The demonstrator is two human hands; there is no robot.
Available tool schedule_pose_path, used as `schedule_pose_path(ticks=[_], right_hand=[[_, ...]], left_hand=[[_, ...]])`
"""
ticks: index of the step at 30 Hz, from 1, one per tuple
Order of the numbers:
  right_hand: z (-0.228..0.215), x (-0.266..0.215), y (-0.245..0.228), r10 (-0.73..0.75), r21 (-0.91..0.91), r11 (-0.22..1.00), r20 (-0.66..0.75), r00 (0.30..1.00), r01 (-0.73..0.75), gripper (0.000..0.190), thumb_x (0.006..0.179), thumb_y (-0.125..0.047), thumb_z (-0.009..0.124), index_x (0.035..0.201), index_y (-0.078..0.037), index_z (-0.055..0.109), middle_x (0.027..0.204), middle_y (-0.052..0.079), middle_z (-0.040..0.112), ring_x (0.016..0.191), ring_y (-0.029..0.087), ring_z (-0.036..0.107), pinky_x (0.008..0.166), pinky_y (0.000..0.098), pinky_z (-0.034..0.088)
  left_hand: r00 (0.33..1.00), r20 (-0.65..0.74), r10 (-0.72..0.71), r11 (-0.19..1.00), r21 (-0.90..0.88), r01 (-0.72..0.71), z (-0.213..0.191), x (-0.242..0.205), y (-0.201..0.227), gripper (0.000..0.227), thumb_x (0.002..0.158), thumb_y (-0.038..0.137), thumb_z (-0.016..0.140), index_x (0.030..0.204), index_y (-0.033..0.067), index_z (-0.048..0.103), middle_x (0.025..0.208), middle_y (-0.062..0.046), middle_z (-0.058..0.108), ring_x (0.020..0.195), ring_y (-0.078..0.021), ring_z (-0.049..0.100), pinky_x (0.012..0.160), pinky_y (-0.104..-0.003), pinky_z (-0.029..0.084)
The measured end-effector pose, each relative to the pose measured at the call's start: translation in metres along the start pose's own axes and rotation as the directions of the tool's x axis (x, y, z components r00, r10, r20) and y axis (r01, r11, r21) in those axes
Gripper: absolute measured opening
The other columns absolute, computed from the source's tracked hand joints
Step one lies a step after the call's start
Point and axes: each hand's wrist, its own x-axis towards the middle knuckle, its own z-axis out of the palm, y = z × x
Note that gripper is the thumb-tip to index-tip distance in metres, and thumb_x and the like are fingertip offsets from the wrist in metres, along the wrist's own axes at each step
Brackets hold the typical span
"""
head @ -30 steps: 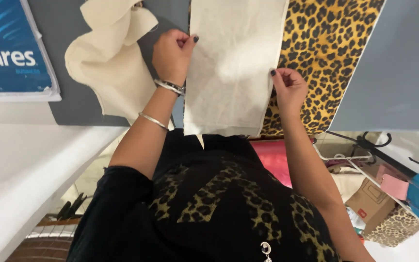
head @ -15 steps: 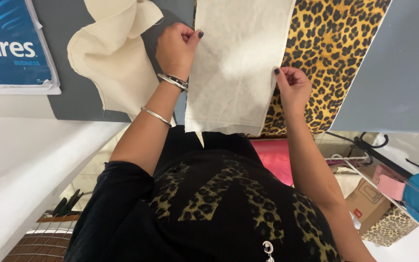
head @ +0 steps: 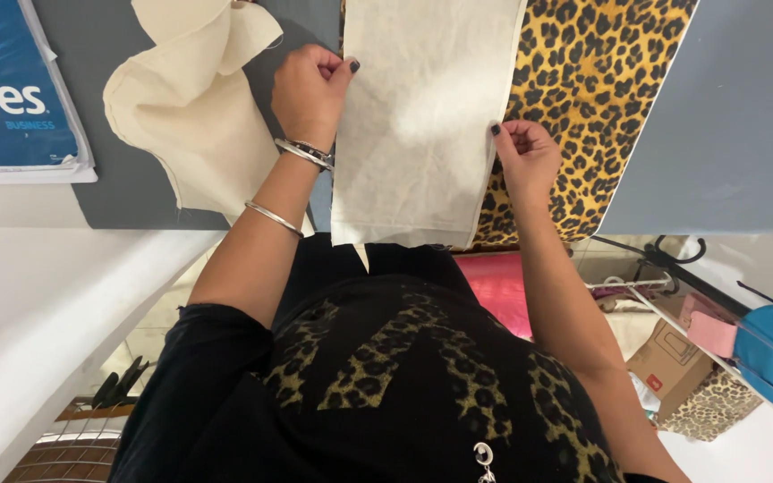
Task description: Pinning white fabric pieces onto leopard print fabric on a work table
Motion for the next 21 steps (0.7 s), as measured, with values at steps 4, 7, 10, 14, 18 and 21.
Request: schedule_pose_path(ticks=[4, 7, 10, 14, 18, 21], right_hand=[[-0.004, 0.003, 0.013, -0.011, -0.193, 0.981, -0.033, 0.999, 0.005, 0.008, 0.097, -0.019, 0.077, 0.093, -0.013, 0.074, 0.077, -0.006, 0.064, 0.068, 0.004, 0.053, 0.061, 0.0228, 0.046], [-0.002, 0.004, 0.022, -0.061, -0.215, 0.976, -0.083, 0.995, 0.042, 0.010, 0.090, -0.017, 0.085, 0.093, -0.011, 0.077, 0.069, 0.006, 0.066, 0.060, 0.015, 0.057, 0.055, 0.0272, 0.047], [0.003, 0.004, 0.018, 0.003, -0.151, 0.988, -0.105, 0.994, -0.019, 0.011, 0.087, -0.020, 0.086, 0.089, -0.014, 0.076, 0.067, -0.002, 0.066, 0.058, 0.007, 0.055, 0.056, 0.0193, 0.046], [0.003, 0.005, 0.015, 0.025, -0.132, 0.991, -0.105, 0.994, -0.039, 0.012, 0.087, -0.021, 0.086, 0.090, -0.014, 0.077, 0.067, -0.001, 0.068, 0.058, 0.007, 0.056, 0.054, 0.0200, 0.047], [0.002, 0.006, 0.017, 0.076, -0.125, 0.988, -0.092, 0.993, -0.087, 0.013, 0.086, -0.023, 0.086, 0.089, -0.015, 0.076, 0.066, -0.002, 0.067, 0.058, 0.006, 0.055, 0.055, 0.0191, 0.047], [0.001, 0.008, 0.022, 0.088, -0.140, 0.985, -0.089, 0.992, -0.100, 0.014, 0.085, -0.024, 0.087, 0.089, -0.015, 0.076, 0.067, -0.003, 0.067, 0.058, 0.005, 0.056, 0.054, 0.0188, 0.048]], left_hand=[[0.986, -0.044, 0.161, 0.986, 0.051, -0.159, 0.001, 0.000, -0.006, 0.019, 0.086, 0.034, 0.079, 0.074, 0.0196, 0.075, 0.070, 0.000, 0.073, 0.065, -0.0267, 0.069, 0.054, -0.046, 0.051], [0.999, -0.012, 0.036, 0.996, 0.076, -0.035, 0.002, 0.001, -0.003, 0.014, 0.082, 0.036, 0.080, 0.082, 0.0228, 0.076, 0.074, -0.002, 0.073, 0.078, -0.0337, 0.075, 0.067, -0.050, 0.061], [1.000, 0.007, -0.018, 0.996, 0.089, 0.018, 0.001, -0.001, 0.002, 0.014, 0.081, 0.040, 0.079, 0.083, 0.0271, 0.077, 0.075, 0.003, 0.073, 0.079, -0.0293, 0.075, 0.069, -0.047, 0.062], [0.999, 0.021, -0.035, 0.996, 0.080, 0.033, -0.003, 0.000, 0.003, 0.016, 0.081, 0.041, 0.079, 0.085, 0.0255, 0.077, 0.077, 0.002, 0.075, 0.081, -0.0311, 0.075, 0.071, -0.049, 0.062], [0.997, 0.049, -0.059, 0.996, 0.066, 0.055, -0.004, 0.000, 0.004, 0.018, 0.080, 0.043, 0.079, 0.084, 0.0263, 0.078, 0.076, 0.003, 0.075, 0.081, -0.0305, 0.075, 0.071, -0.047, 0.061], [0.996, 0.055, -0.069, 0.995, 0.069, 0.065, -0.002, -0.001, 0.003, 0.018, 0.080, 0.044, 0.079, 0.085, 0.0265, 0.078, 0.077, 0.003, 0.075, 0.082, -0.0301, 0.075, 0.071, -0.047, 0.062]])
